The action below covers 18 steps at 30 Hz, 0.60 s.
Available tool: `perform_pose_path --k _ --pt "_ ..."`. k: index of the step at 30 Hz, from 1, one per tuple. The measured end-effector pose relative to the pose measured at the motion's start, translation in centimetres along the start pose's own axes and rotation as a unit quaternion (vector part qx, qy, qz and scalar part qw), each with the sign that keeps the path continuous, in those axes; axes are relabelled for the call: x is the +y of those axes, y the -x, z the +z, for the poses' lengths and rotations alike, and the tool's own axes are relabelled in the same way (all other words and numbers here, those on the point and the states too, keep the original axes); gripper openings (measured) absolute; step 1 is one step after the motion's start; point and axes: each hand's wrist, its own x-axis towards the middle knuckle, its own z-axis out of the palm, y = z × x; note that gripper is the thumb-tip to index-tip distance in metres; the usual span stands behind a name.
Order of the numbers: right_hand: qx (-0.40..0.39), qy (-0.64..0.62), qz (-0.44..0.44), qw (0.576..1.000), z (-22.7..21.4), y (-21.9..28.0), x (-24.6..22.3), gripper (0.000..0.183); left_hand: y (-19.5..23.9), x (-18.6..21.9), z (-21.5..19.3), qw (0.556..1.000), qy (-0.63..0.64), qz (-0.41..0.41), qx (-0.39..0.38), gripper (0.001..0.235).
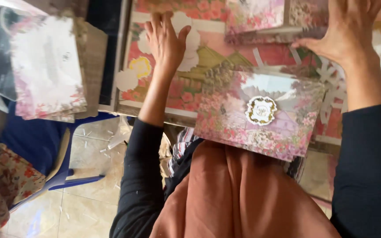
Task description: Assembling decorative cards by applying paper labels and stacking them
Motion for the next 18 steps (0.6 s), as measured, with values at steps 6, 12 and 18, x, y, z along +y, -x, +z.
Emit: perform_pose_path --k 6,12,18 --pt "0.03 0.246 -0.088 0.965 4.8 3.2 1.2 0.067 -3.5 -3.9 4.0 0.944 -0.207 -0.131 -0.221 0.088" --pt "0.148 0.147 -0.118 0.971 -4.4 5.5 -4.7 0.033 -2.4 -0.9 1.9 0.987 -0.058 -0.078 -0.13 0.057" --pt "0.127 0.107 -0.05 0.985 -9.6 11.8 -14.0 0.015 -0.8 2.0 -3.1 0.961 0.259 -0.035 0.089 0.024"
